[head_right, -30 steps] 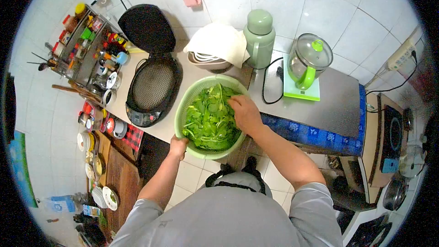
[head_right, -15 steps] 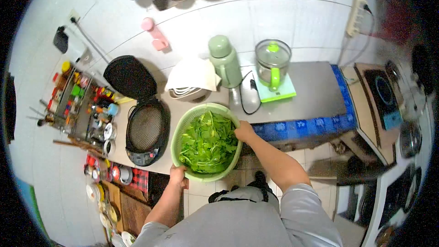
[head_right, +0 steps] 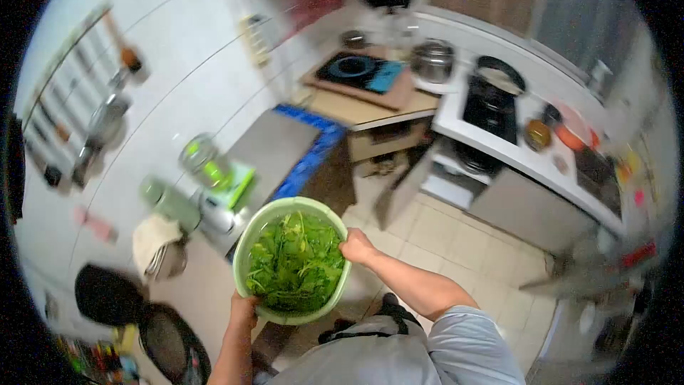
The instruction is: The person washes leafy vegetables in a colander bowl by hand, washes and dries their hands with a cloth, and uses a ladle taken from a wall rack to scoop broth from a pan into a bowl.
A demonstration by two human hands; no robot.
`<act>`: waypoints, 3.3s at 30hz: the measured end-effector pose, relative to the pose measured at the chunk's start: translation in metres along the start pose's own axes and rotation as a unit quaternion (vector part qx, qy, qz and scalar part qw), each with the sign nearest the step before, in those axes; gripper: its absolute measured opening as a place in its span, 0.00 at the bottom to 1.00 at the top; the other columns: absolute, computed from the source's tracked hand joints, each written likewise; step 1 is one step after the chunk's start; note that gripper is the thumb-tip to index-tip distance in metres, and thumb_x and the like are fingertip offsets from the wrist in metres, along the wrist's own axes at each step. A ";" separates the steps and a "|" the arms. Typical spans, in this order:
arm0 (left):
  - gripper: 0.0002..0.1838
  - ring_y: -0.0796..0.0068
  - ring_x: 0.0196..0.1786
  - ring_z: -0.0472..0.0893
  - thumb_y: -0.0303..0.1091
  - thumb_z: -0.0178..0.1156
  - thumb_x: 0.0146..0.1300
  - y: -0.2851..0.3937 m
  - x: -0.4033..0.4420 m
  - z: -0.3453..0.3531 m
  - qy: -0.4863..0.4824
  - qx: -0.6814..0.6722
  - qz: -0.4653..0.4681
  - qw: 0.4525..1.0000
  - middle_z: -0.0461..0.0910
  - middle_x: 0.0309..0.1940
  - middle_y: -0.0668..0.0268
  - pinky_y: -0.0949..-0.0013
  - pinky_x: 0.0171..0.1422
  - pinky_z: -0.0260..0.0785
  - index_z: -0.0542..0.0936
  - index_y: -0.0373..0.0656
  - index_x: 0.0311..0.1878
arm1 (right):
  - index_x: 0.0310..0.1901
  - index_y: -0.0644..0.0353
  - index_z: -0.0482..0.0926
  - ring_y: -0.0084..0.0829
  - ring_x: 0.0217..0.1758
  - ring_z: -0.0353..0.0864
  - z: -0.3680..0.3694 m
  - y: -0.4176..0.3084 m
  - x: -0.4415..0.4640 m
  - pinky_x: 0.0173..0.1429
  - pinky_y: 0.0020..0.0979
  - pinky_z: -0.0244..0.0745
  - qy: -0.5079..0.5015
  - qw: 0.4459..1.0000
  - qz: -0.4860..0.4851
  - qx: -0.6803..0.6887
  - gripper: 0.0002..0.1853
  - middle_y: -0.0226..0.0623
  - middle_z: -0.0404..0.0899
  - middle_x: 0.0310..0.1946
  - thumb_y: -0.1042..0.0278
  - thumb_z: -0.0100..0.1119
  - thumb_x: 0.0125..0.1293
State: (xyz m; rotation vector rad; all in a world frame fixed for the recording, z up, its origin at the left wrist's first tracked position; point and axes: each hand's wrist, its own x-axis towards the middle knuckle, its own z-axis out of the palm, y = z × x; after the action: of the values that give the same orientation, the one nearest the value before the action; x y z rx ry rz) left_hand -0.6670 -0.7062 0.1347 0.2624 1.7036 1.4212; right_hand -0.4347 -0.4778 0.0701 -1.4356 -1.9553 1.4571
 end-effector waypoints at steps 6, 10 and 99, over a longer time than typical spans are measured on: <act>0.28 0.66 0.35 0.77 0.11 0.46 0.48 -0.010 0.011 0.159 -0.154 0.087 -0.038 0.983 0.75 0.44 0.57 0.67 0.29 0.68 0.69 0.36 0.57 | 0.45 0.73 0.77 0.50 0.44 0.80 -0.172 0.045 -0.101 0.49 0.40 0.73 0.128 0.982 0.125 0.056 0.17 0.59 0.79 0.36 0.72 0.54 0.54; 0.32 0.62 0.46 0.77 0.09 0.45 0.48 -0.029 -0.008 0.298 -0.219 0.175 -0.040 0.959 0.74 0.47 0.56 0.66 0.47 0.70 0.67 0.35 0.60 | 0.45 0.72 0.76 0.51 0.44 0.80 -0.265 0.137 -0.147 0.49 0.40 0.74 0.262 0.957 0.117 0.043 0.18 0.60 0.79 0.37 0.72 0.54 0.54; 0.33 0.49 0.64 0.66 0.31 0.55 0.60 -0.445 -0.223 1.386 -0.327 0.498 -0.206 0.777 0.61 0.64 0.46 0.54 0.67 0.59 0.55 0.33 0.66 | 0.64 0.63 0.62 0.46 0.63 0.65 -1.174 0.838 -0.155 0.65 0.39 0.63 0.392 0.888 0.222 -0.089 0.28 0.49 0.64 0.61 0.78 0.53 0.60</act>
State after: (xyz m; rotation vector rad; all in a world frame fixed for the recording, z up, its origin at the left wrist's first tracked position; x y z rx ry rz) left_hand 0.6244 -0.0361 -0.0955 0.7930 1.5922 -0.0496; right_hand 0.9236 0.0076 -0.0859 -2.2076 -1.3059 0.6244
